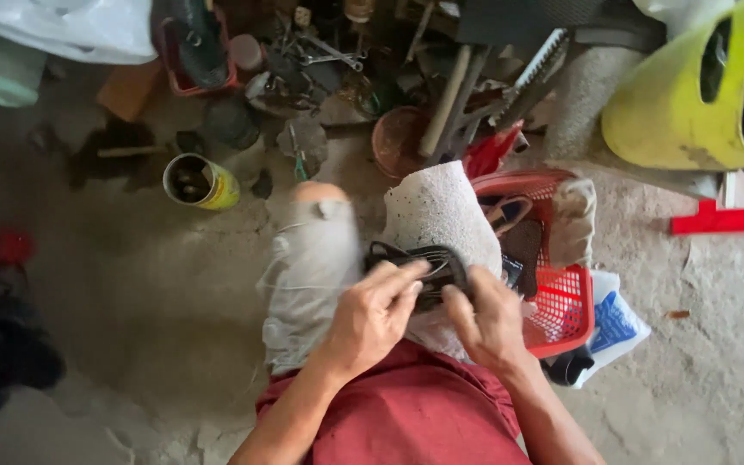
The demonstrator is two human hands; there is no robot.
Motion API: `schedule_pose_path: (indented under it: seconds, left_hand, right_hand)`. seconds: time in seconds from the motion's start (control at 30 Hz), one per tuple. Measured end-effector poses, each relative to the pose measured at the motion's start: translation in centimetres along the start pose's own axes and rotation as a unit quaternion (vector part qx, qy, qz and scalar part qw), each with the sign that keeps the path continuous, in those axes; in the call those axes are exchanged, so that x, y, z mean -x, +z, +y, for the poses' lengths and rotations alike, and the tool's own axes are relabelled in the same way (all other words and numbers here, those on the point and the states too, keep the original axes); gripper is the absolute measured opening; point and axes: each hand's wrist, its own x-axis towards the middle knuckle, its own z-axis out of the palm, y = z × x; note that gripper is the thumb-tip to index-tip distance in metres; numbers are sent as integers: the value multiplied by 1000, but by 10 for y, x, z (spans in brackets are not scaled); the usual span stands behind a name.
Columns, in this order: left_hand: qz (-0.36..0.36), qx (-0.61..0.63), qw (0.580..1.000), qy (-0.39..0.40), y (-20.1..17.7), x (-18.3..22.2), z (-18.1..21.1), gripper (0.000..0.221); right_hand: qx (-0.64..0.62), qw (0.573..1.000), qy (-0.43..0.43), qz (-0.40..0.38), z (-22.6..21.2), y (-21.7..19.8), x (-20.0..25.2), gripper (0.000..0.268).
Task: Hand-stitching the sole of a sandal using a needle and thick thread in a workshop.
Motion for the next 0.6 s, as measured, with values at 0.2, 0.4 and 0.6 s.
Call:
schedule_pose_path:
  seconds: [0.2,0.4,0.6]
  left_hand:
    - [-72,-162,983,-40,-26,-5,17,27]
    - [-152,-177,969,-78,-14,-8,16,41]
    - [-141,-177,974,-15,5,-16,4,41]
  right_hand:
    - [-100,985,138,18,17,-13,-12,24]
    - [-181,961,208,-21,2,-13,-30,21]
    - [-190,954,231,-30,10,-15,-32,22]
